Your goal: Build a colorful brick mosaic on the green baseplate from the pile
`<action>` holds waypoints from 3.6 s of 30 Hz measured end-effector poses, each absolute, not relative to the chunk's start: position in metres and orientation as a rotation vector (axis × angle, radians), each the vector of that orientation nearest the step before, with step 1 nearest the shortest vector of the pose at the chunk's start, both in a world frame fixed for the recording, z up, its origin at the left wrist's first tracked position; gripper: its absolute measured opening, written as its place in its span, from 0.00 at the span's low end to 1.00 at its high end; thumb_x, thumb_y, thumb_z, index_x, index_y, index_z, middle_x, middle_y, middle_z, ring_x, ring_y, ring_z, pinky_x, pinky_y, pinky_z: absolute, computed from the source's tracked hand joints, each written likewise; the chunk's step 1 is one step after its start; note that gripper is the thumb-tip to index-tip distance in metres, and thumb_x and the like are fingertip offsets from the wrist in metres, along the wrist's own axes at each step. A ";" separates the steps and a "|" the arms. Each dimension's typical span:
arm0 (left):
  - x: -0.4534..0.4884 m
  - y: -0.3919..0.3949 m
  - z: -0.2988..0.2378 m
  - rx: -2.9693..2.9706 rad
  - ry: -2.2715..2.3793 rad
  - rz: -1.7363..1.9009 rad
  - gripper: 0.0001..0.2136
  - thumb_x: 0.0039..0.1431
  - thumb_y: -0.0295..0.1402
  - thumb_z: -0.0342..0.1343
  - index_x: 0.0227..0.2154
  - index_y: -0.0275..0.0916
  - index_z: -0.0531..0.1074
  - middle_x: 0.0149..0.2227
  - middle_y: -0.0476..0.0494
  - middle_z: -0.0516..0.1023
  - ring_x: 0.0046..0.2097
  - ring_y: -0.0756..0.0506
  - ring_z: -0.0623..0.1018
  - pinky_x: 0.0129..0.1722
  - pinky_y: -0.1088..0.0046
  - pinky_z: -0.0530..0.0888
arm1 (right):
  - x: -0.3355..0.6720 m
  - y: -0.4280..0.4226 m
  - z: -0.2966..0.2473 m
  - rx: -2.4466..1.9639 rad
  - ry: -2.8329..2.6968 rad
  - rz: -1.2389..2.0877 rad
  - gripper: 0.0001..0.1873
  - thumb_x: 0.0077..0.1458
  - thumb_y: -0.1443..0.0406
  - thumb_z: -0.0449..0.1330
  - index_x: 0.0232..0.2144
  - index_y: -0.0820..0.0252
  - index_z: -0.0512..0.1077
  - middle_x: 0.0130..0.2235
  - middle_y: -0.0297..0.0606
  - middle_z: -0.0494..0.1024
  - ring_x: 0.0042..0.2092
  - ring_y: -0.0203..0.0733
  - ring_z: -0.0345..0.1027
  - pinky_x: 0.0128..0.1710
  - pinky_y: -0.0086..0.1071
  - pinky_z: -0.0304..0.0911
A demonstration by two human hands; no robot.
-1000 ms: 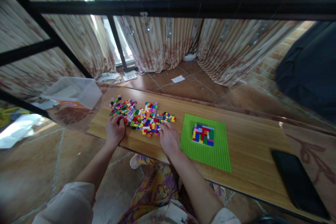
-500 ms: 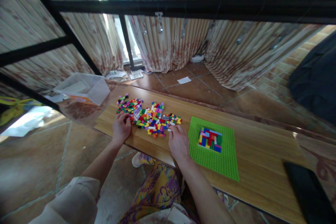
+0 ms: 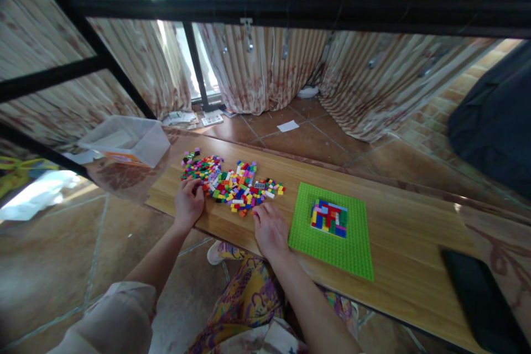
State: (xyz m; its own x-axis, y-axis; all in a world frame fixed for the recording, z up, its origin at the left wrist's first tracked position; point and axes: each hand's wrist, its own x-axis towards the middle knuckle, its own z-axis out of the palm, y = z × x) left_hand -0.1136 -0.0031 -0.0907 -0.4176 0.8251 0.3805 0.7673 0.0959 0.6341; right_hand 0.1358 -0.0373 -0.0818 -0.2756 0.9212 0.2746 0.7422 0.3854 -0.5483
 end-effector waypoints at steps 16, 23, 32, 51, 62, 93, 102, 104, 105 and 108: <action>-0.053 -0.055 -0.062 1.539 1.977 1.426 0.16 0.59 0.40 0.51 0.46 0.39 0.71 0.41 0.41 0.76 0.42 0.44 0.75 0.46 0.66 0.72 | 0.171 -0.093 -0.059 -1.444 -1.792 0.598 0.13 0.60 0.69 0.52 0.46 0.55 0.72 0.37 0.37 0.76 0.41 0.41 0.71 0.42 0.35 0.67; 0.051 -0.111 -0.044 1.237 1.192 0.790 0.15 0.55 0.47 0.55 0.26 0.40 0.75 0.27 0.46 0.75 0.31 0.47 0.72 0.33 0.73 0.69 | 0.199 -0.132 -0.045 -1.370 -1.780 0.593 0.17 0.62 0.69 0.51 0.51 0.54 0.69 0.43 0.39 0.77 0.44 0.41 0.71 0.46 0.36 0.68; 0.076 -0.111 -0.046 0.994 1.150 0.663 0.15 0.46 0.46 0.64 0.23 0.37 0.75 0.21 0.48 0.71 0.25 0.51 0.67 0.26 0.74 0.63 | 0.223 -0.146 -0.046 -1.372 -1.846 0.622 0.16 0.60 0.71 0.51 0.47 0.55 0.72 0.44 0.41 0.78 0.45 0.43 0.71 0.46 0.36 0.69; 0.063 -0.065 -0.040 1.254 1.398 0.790 0.13 0.50 0.44 0.59 0.28 0.37 0.72 0.23 0.52 0.70 0.26 0.51 0.69 0.27 0.76 0.66 | 0.286 -0.137 -0.046 -1.352 -0.966 0.986 0.09 0.54 0.58 0.63 0.37 0.53 0.78 0.35 0.36 0.79 0.36 0.40 0.75 0.37 0.33 0.72; 0.039 -0.028 -0.074 2.223 1.593 0.861 0.08 0.60 0.30 0.48 0.37 0.39 0.73 0.36 0.42 0.77 0.39 0.44 0.77 0.42 0.66 0.73 | 0.296 -0.119 -0.042 -1.353 -1.042 0.953 0.12 0.56 0.56 0.61 0.39 0.53 0.76 0.40 0.39 0.76 0.41 0.42 0.74 0.38 0.34 0.72; 0.042 -0.029 -0.053 2.204 1.495 0.771 0.06 0.60 0.27 0.49 0.34 0.40 0.70 0.35 0.45 0.76 0.38 0.46 0.76 0.40 0.68 0.72 | 0.297 -0.115 -0.055 -1.529 -1.056 0.837 0.16 0.50 0.52 0.64 0.35 0.57 0.79 0.33 0.40 0.80 0.34 0.43 0.73 0.35 0.37 0.70; 0.075 -0.053 -0.067 2.184 1.367 0.823 0.06 0.63 0.30 0.48 0.36 0.40 0.70 0.35 0.44 0.75 0.39 0.47 0.76 0.39 0.70 0.72 | 0.311 -0.059 -0.033 -1.532 -1.433 0.537 0.12 0.56 0.57 0.57 0.34 0.56 0.78 0.35 0.39 0.80 0.36 0.43 0.73 0.39 0.38 0.68; 0.078 -0.053 -0.071 2.193 1.359 0.809 0.07 0.63 0.30 0.47 0.36 0.40 0.70 0.36 0.44 0.75 0.39 0.47 0.76 0.40 0.70 0.72 | 0.312 -0.055 -0.031 -1.551 -1.479 0.491 0.12 0.57 0.58 0.56 0.34 0.57 0.77 0.35 0.39 0.79 0.36 0.43 0.73 0.39 0.38 0.67; 0.078 -0.053 -0.073 2.200 1.364 0.801 0.07 0.64 0.30 0.46 0.36 0.40 0.70 0.36 0.44 0.75 0.39 0.47 0.76 0.40 0.70 0.72 | 0.313 -0.054 -0.032 -1.562 -1.494 0.477 0.12 0.57 0.59 0.56 0.34 0.57 0.77 0.35 0.39 0.79 0.36 0.43 0.73 0.40 0.38 0.67; 0.073 -0.049 -0.078 2.225 1.395 0.786 0.07 0.64 0.30 0.46 0.37 0.40 0.70 0.37 0.43 0.76 0.40 0.46 0.76 0.40 0.70 0.73 | 0.316 -0.053 -0.036 -1.593 -1.514 0.465 0.12 0.58 0.58 0.55 0.35 0.56 0.76 0.36 0.39 0.79 0.36 0.44 0.72 0.40 0.39 0.67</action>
State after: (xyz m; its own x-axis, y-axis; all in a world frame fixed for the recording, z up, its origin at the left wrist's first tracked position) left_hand 0.0728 -0.0493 -0.0775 0.3446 0.9052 0.2486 0.6818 -0.4234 0.5966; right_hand 0.3160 -0.0531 -0.0356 0.1917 0.9386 0.2869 0.6154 0.1127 -0.7801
